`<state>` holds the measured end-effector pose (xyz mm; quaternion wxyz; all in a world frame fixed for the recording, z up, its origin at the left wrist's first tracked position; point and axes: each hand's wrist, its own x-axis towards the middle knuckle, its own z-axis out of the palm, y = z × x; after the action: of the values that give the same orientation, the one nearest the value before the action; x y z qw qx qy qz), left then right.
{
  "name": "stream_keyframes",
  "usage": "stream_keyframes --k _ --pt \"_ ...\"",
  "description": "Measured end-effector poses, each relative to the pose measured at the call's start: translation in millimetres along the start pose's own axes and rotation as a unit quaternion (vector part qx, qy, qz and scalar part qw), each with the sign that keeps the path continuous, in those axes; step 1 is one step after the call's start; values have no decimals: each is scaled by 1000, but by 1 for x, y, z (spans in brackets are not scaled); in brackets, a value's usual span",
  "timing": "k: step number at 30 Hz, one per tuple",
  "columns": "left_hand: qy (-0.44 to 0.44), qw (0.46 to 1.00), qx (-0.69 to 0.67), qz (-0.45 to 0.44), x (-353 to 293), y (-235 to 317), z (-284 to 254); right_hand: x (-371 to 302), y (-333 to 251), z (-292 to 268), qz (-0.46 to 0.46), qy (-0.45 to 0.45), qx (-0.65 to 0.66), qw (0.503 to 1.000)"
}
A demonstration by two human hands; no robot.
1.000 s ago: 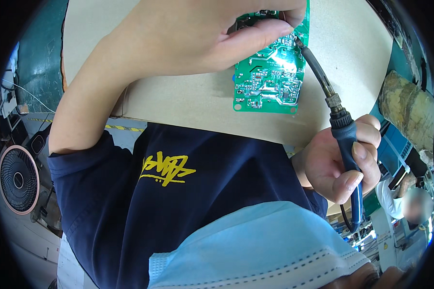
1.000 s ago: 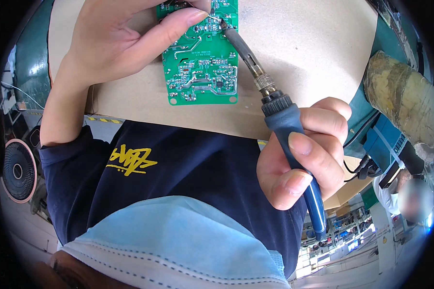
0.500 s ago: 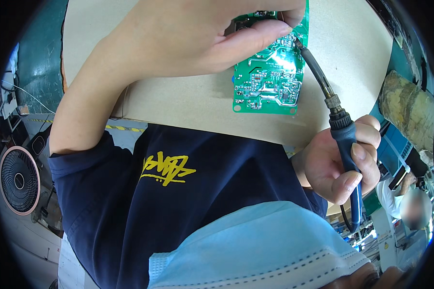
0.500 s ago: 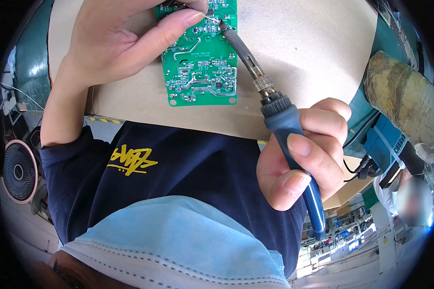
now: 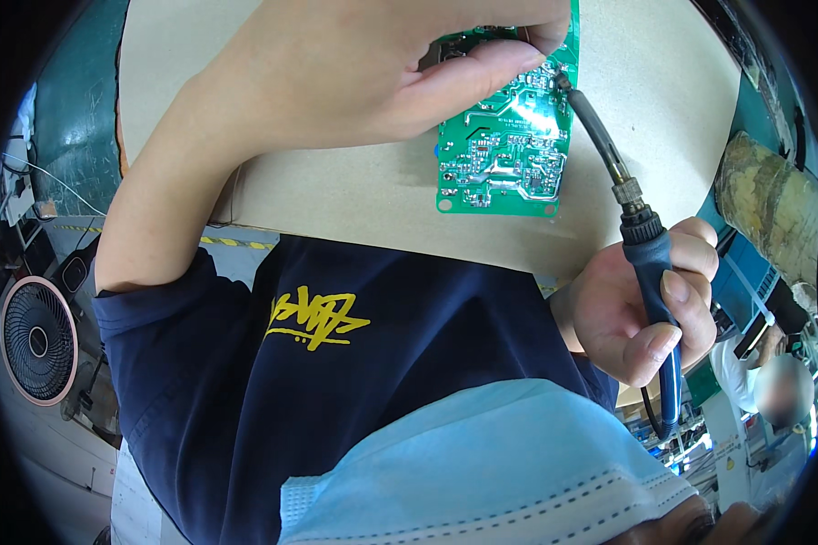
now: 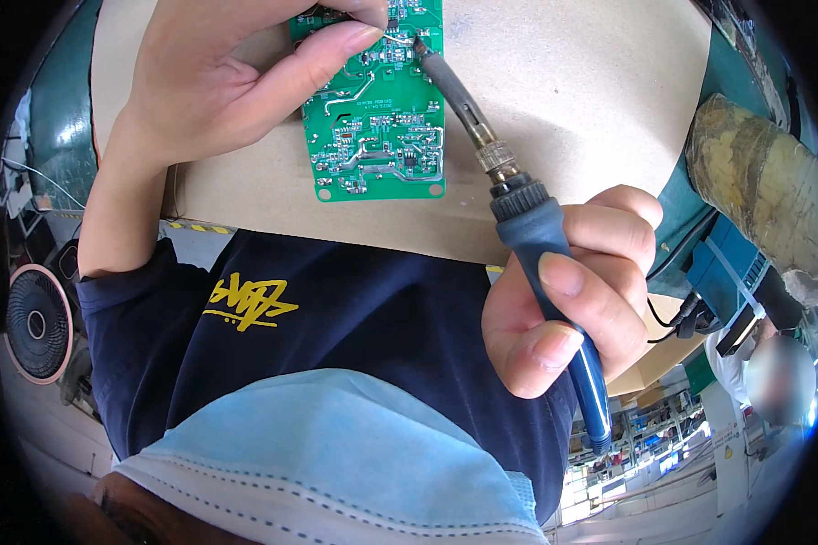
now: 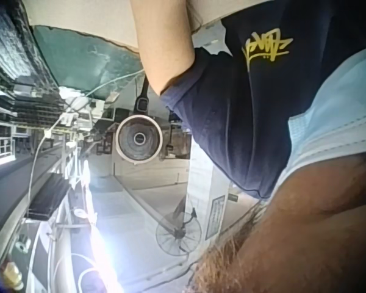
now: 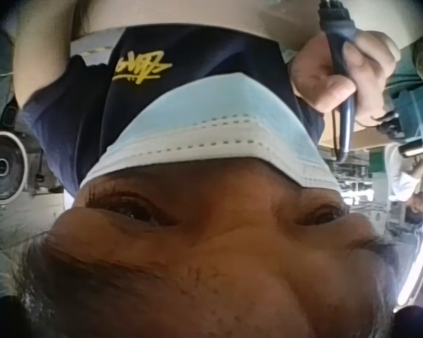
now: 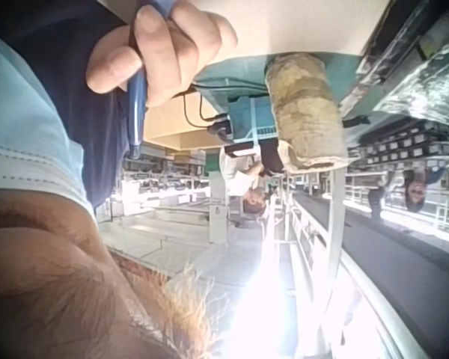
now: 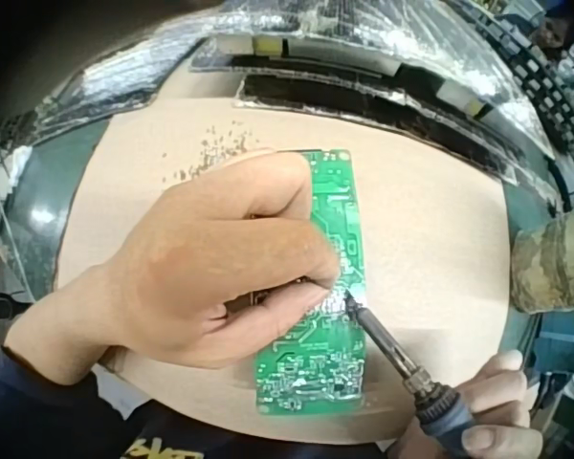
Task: Soldering electronic components onto a printed circuit board.
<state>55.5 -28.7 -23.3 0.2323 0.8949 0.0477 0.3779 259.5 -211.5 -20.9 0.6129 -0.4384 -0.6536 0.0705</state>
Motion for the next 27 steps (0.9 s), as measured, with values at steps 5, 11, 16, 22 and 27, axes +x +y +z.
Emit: stream_keyframes --k 5,11,16,22,27 --pt "4 1000 -2 5 0 0 0 -2 0 5 -1 43 28 999" --pt "-4 1000 3 1 1 0 1 -2 1 2 -16 14 16 1000" --pt "-6 1000 -20 -17 3 1 -1 0 -1 1 -16 -9 10 1000" --pt "22 995 -78 -63 6 7 -4 -1 -4 3 1 12 -7 1000" --pt "16 994 -90 -63 6 6 -1 -2 -4 7 -25 16 -40 999"
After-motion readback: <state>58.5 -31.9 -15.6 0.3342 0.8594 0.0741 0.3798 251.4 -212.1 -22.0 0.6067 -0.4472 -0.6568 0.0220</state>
